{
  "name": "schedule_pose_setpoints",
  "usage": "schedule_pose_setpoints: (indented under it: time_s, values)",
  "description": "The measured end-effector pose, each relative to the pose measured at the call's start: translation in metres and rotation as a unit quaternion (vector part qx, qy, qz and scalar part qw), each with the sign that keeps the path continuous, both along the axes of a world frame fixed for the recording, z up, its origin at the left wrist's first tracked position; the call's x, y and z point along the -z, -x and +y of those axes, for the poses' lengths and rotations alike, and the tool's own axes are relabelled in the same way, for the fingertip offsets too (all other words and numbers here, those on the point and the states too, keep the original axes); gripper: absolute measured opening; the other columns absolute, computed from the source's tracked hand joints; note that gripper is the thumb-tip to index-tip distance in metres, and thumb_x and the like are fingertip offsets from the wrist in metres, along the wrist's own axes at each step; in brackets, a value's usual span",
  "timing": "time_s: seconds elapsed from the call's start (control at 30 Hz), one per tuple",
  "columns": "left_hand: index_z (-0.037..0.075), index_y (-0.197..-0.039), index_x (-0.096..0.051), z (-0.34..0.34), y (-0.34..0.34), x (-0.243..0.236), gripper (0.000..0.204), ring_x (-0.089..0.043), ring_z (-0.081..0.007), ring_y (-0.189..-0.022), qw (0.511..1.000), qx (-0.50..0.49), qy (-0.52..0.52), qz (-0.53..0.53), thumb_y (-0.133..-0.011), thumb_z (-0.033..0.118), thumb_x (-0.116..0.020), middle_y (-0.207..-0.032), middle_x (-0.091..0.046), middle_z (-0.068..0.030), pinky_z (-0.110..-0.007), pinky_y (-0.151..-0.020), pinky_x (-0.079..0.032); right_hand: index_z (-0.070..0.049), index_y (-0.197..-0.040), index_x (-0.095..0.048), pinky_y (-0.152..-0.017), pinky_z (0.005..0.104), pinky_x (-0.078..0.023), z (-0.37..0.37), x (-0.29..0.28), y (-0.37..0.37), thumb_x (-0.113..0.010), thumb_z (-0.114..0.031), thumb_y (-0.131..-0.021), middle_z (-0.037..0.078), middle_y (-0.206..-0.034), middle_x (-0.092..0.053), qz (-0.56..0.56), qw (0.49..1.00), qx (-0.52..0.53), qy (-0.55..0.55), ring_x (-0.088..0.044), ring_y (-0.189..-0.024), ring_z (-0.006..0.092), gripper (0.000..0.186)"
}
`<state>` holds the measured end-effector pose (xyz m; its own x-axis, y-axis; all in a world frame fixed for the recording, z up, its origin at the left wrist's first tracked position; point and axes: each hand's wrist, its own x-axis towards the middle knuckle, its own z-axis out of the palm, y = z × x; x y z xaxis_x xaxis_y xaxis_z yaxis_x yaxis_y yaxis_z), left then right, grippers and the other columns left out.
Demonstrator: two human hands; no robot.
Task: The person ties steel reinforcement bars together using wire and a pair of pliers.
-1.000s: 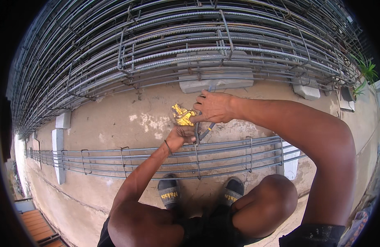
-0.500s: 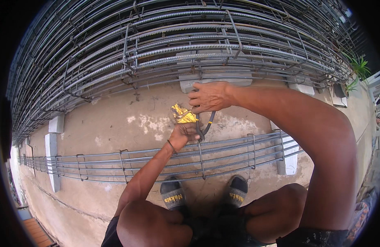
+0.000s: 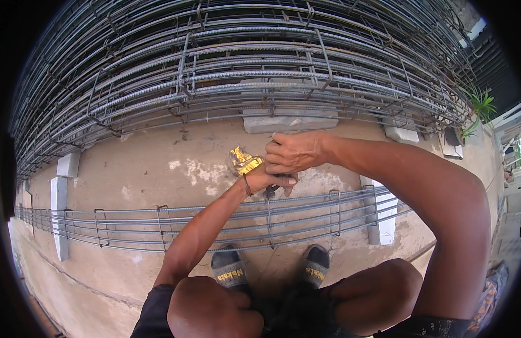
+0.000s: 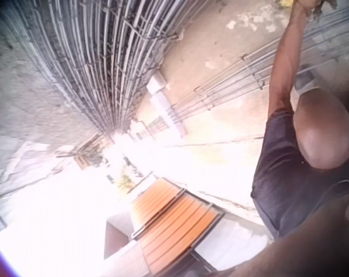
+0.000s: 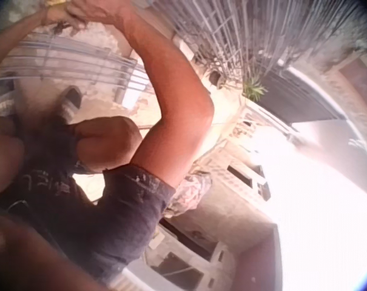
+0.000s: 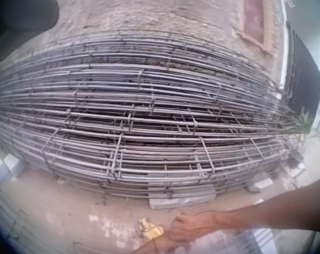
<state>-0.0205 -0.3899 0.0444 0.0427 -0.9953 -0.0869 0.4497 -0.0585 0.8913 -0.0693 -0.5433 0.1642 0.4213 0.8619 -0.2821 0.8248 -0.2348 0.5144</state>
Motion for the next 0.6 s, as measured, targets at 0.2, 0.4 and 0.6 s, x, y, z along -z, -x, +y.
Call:
schedule_pose_setpoints:
  time_s: [0.2, 0.4, 0.6]
  values:
    - [-0.001, -0.084, -0.066, -0.02, 0.028, 0.012, 0.02, -0.067, -0.0238, -0.064, 0.969, -0.128, -0.047, -0.208, -0.076, 0.016, -0.074, -0.074, -0.068, -0.0159, -0.037, -0.057, -0.051, -0.01, -0.115, -0.05, -0.087, 0.0421, -0.044, 0.028, -0.03, 0.02, -0.065, -0.03, -0.081, 0.004, -0.1, -0.059, 0.071, 0.984, 0.16, 0.008, -0.056, -0.103, 0.0243, 0.042]
    - [0.001, -0.081, -0.064, -0.02, 0.069, 0.015, 0.014, -0.062, -0.0401, -0.065, 0.858, -0.321, 0.032, -0.4, -0.069, 0.009, -0.068, -0.069, -0.064, -0.0185, -0.043, -0.057, -0.05, 0.005, -0.121, -0.05, -0.085, 0.0462, -0.05, 0.026, -0.057, -0.007, -0.076, -0.026, -0.061, 0.024, -0.101, -0.067, 0.422, 0.633, 0.636, 0.127, -0.065, -0.097, 0.0365, 0.072]
    - [0.002, -0.088, -0.058, -0.017, 0.068, -0.006, 0.028, -0.065, -0.0357, -0.068, 0.848, -0.3, -0.015, -0.437, -0.069, 0.015, -0.073, -0.077, -0.066, -0.0165, -0.042, -0.063, -0.053, 0.008, -0.103, -0.059, -0.066, 0.0357, -0.054, 0.0, -0.026, 0.047, -0.074, -0.018, -0.062, 0.019, -0.083, -0.068, 0.3, 0.815, 0.494, 0.032, -0.069, -0.075, 0.0296, 0.052]
